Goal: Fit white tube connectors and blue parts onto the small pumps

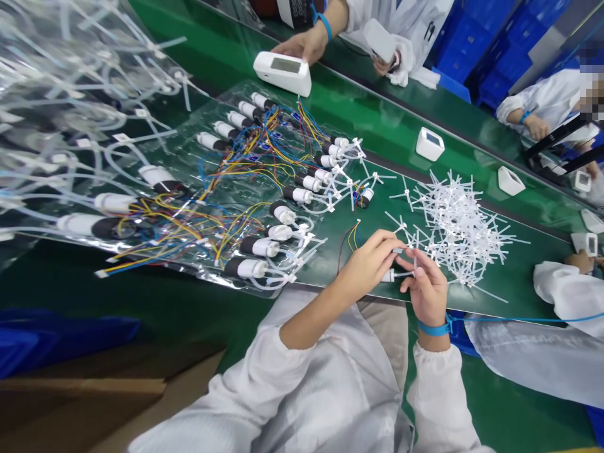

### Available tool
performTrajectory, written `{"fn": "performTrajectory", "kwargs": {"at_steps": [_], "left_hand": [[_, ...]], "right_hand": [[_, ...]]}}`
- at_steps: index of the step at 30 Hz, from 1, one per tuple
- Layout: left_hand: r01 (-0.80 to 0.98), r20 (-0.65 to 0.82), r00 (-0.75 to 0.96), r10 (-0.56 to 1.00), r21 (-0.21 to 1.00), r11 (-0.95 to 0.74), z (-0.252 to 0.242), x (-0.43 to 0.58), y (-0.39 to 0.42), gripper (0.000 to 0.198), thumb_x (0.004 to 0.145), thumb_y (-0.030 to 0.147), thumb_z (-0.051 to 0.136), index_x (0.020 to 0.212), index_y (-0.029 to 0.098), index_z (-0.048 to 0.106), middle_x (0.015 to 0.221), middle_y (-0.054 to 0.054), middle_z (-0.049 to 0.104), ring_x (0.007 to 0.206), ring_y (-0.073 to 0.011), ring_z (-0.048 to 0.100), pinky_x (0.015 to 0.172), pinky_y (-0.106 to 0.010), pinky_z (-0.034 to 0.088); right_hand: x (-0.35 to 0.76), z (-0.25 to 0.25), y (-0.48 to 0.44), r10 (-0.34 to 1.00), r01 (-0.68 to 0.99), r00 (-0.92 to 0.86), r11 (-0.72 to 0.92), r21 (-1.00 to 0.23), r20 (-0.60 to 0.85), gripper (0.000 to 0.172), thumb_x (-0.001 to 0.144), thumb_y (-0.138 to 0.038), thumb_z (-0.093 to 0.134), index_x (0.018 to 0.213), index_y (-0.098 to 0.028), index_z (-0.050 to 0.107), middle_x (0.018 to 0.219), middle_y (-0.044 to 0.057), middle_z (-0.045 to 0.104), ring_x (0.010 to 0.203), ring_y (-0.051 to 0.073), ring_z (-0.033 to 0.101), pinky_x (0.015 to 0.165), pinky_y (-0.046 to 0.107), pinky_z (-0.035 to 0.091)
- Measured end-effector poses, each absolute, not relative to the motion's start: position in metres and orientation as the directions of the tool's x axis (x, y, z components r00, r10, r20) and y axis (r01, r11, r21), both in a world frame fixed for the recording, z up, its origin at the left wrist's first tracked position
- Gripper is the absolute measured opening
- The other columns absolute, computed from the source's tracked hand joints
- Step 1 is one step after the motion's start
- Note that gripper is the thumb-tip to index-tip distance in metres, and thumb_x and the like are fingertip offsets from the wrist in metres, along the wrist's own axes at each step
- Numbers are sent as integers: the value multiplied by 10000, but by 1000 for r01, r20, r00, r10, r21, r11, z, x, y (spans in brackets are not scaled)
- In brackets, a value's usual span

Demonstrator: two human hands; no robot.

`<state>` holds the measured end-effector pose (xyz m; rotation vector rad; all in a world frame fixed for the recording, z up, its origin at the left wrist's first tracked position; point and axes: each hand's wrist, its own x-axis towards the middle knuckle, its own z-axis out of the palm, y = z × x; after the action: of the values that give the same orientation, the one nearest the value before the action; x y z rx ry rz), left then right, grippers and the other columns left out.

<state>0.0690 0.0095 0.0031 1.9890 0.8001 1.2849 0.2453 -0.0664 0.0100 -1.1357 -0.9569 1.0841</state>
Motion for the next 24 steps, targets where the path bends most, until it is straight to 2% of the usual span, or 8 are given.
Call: {"fn": "performTrajectory", "kwargs": {"at_steps": [3, 6, 9, 12, 15, 20, 22, 24], "left_hand": [[128, 533, 341, 775, 790, -600, 2, 70, 10, 259, 1140, 143, 476, 1273, 221, 684, 1280, -114, 729, 1228, -212, 728, 1072, -338, 596], [116, 513, 330, 793, 811, -573, 2, 72, 10, 238, 1147, 160, 464, 1257, 208, 669, 1242, -117, 755, 1190, -214, 742, 1055, -339, 600], [132, 487, 323, 812, 826, -548, 2, 72, 10, 221, 1140, 171, 479, 1248, 205, 669, 1203, -109, 770, 1132, -220, 754, 1027, -350, 611], [137, 505, 317, 803, 813, -566, 3, 71, 10, 226, 1139, 171, 488, 1272, 202, 668, 1187, -104, 771, 1115, -222, 754, 1005, -341, 611], [110, 539, 319, 779, 796, -595, 4, 69, 9, 224, 1154, 182, 495, 1288, 203, 673, 1201, -103, 767, 1124, -212, 747, 1007, -317, 596], [71, 522, 319, 791, 819, -569, 9, 67, 7, 227, 1177, 203, 483, 1266, 210, 691, 1195, -89, 765, 1124, -196, 739, 1020, -299, 576], [70, 507, 321, 800, 829, -554, 10, 67, 7, 232, 1181, 208, 479, 1259, 208, 697, 1192, -86, 766, 1124, -195, 736, 1023, -302, 572], [67, 505, 330, 798, 830, -553, 9, 68, 7, 238, 1183, 212, 478, 1266, 206, 701, 1211, -88, 772, 1144, -201, 732, 1040, -315, 567]], "right_hand": [[246, 10, -67, 981, -148, 190, 74, -986, 45, 342, 1037, -414, 801, 1363, -312, 827, 1446, 133, 788, 1270, 361, 795, 591, 323, 680], [246, 8, -66, 971, -83, 227, 97, -992, 77, 352, 1042, -409, 806, 1379, -307, 823, 1519, 120, 749, 1421, 345, 707, 884, 415, 716], [246, 5, -66, 969, -49, 227, 110, -993, 96, 353, 1068, -424, 780, 1406, -326, 809, 1576, 98, 710, 1510, 332, 638, 1167, 523, 618], [248, 1, -67, 968, -52, 206, 158, -986, 144, 331, 1089, -435, 755, 1395, -326, 817, 1582, 85, 706, 1566, 328, 582, 1346, 603, 434], [252, -4, -68, 961, -33, 216, 184, -982, 173, 314, 1073, -403, 787, 1374, -322, 827, 1565, 76, 719, 1580, 327, 566, 1400, 631, 325], [252, -6, -68, 967, -79, 209, 165, -983, 146, 334, 984, -344, 900, 1314, -327, 848, 1401, 78, 817, 1404, 322, 726, 1350, 614, 432], [250, -4, -66, 966, -103, 213, 173, -979, 148, 297, 989, -368, 895, 1280, -326, 858, 1391, 80, 822, 1415, 322, 719, 1349, 605, 437], [248, -1, -65, 963, -131, 224, 184, -974, 152, 265, 1041, -423, 829, 1287, -326, 852, 1461, 83, 787, 1506, 323, 646, 1361, 615, 412]]}}
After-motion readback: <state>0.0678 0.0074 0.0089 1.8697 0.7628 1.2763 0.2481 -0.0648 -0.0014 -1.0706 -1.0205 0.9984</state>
